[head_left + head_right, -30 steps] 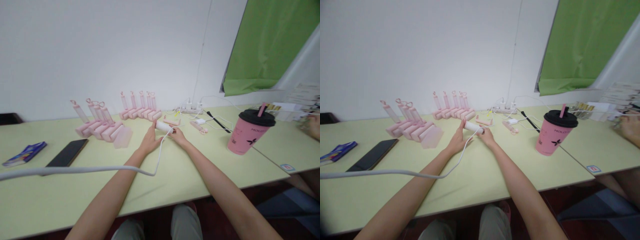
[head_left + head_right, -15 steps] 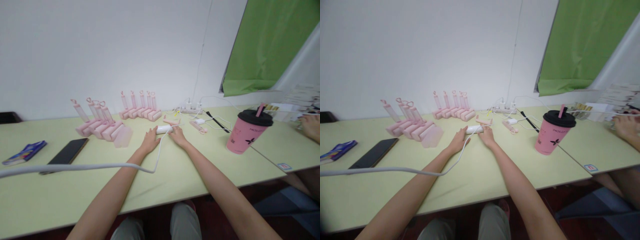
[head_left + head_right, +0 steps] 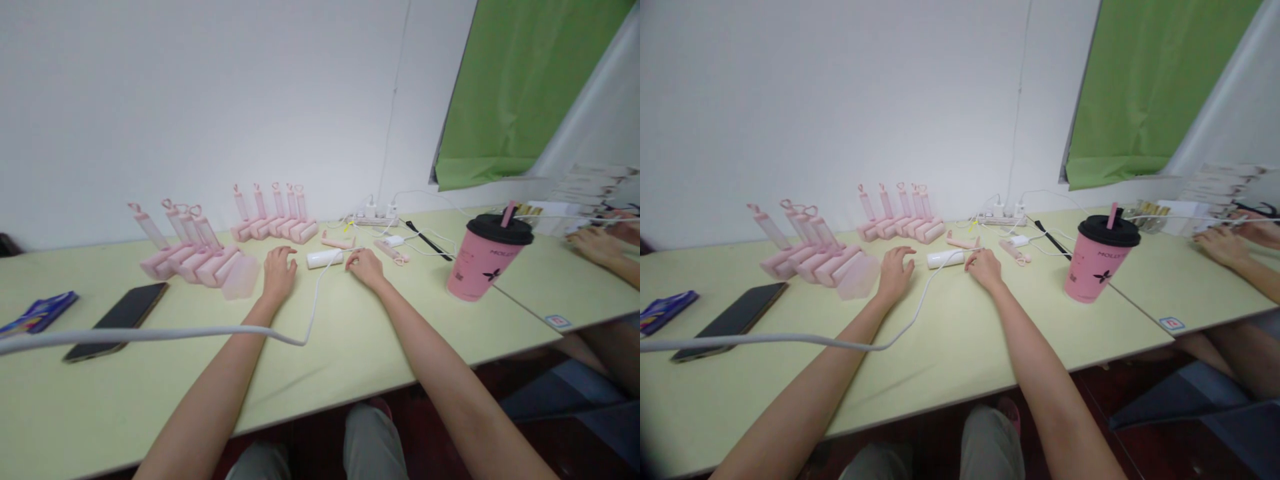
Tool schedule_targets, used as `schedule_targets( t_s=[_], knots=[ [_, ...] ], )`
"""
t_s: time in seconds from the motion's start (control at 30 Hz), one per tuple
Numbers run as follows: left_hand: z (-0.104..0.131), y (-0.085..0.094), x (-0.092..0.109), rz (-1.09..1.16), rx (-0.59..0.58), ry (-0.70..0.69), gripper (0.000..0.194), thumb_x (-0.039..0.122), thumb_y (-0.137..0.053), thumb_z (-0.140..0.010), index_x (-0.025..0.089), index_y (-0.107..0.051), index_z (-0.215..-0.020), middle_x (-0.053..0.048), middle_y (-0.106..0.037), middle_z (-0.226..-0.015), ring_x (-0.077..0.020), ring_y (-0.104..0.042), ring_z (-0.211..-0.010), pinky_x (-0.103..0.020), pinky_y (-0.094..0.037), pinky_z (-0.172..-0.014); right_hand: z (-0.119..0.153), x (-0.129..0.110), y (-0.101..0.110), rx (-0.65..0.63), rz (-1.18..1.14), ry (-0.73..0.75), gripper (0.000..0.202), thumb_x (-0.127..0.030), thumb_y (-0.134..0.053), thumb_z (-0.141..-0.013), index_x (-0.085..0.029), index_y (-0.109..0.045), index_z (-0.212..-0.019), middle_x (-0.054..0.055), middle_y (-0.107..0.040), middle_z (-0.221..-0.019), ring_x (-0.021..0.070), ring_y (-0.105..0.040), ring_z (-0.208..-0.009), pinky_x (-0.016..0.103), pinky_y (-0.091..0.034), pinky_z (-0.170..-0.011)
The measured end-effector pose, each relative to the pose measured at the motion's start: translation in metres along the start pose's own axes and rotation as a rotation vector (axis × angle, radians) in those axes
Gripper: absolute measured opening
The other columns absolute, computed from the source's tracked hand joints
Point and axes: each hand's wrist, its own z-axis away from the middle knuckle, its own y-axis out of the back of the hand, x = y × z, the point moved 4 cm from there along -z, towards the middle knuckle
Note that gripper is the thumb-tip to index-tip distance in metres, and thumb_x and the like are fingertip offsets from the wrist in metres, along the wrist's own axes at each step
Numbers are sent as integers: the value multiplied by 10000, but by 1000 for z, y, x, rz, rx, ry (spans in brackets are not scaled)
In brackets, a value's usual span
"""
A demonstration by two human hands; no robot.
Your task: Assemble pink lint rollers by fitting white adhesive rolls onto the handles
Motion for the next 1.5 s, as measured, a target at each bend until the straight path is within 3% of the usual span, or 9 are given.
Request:
schedule_targets(
  t_s=[0.23,0.37,0.47,0.6,0.77,0.93,1.07,1.3,1.5],
  knots=[
    [-1,-1,2,-20,-30,-34,201,177,-425,-811,195,-568,-951,-90,-540,-1088,-233,-460,-1050,-429,-355,-907,2,14,18,138,113,-104,189,-182,-499,-754,-228,-682,-749,48,-575,-940,198,-474,-945,306,-351,-821],
    [0,-2,3,-41,-55,-64,192,174,-429,-807,198,-579,-925,-83,-553,-1069,-233,-468,-1038,-432,-357,-898,8,25,38,406,300,-170,254,-191,-473,-785,-198,-618,-995,111,-482,-1181,254,-351,-1130,413,-254,-926],
    [0,-4,5,-48,-68,-102,191,165,-430,-804,202,-583,-911,-82,-559,-1045,-233,-473,-1028,-428,-360,-890,11,44,42,431,377,-277,406,-234,-511,-771,-209,-506,-1176,128,-403,-1280,286,-271,-1199,462,-242,-919],
    [2,-6,6,-46,-93,-136,184,155,-436,-794,203,-588,-887,-80,-563,-1016,-230,-483,-1004,-417,-365,-877,9,65,32,263,322,-379,319,-255,-499,-793,-215,-542,-1107,143,-511,-1106,279,-379,-1079,433,-310,-836],
    [2,-6,6,-48,-110,-161,178,146,-450,-780,202,-588,-876,-79,-570,-998,-226,-487,-992,-407,-363,-875,7,62,28,250,291,-368,232,-171,-402,-840,-221,-587,-971,126,-522,-1031,251,-408,-1014,404,-327,-794],
    [1,-2,12,-99,-104,-197,176,147,-445,-791,201,-579,-891,-79,-574,-994,-228,-484,-997,-404,-362,-868,5,61,35,363,121,-348,273,-147,-370,-838,-200,-610,-956,131,-540,-995,254,-414,-1000,385,-352,-788],
    [0,6,24,-111,-69,-263,179,164,-427,-817,195,-572,-917,-88,-581,-984,-226,-486,-986,-407,-363,-859,-9,51,41,489,-143,-197,310,-143,-318,-830,-166,-613,-922,100,-564,-975,187,-490,-913,312,-395,-785],
    [9,14,66,-57,-73,-492,331,257,-471,-812,189,-507,-1134,-90,-567,-1099,-225,-470,-1069,-389,-353,-935,-14,-3,39,315,-675,104,309,-373,-404,-821,-166,-609,-925,28,-591,-774,98,-516,-545,200,-391,-478],
    [10,7,77,52,-68,-327,496,369,-508,-808,178,-401,-1253,-128,-541,-1172,-231,-507,-1076,-375,-408,-896,-1,-39,23,-122,-884,170,414,-470,-510,-776,-182,-557,-1070,-50,-515,-538,83,-469,-401,179,-350,-371]
  ],
)
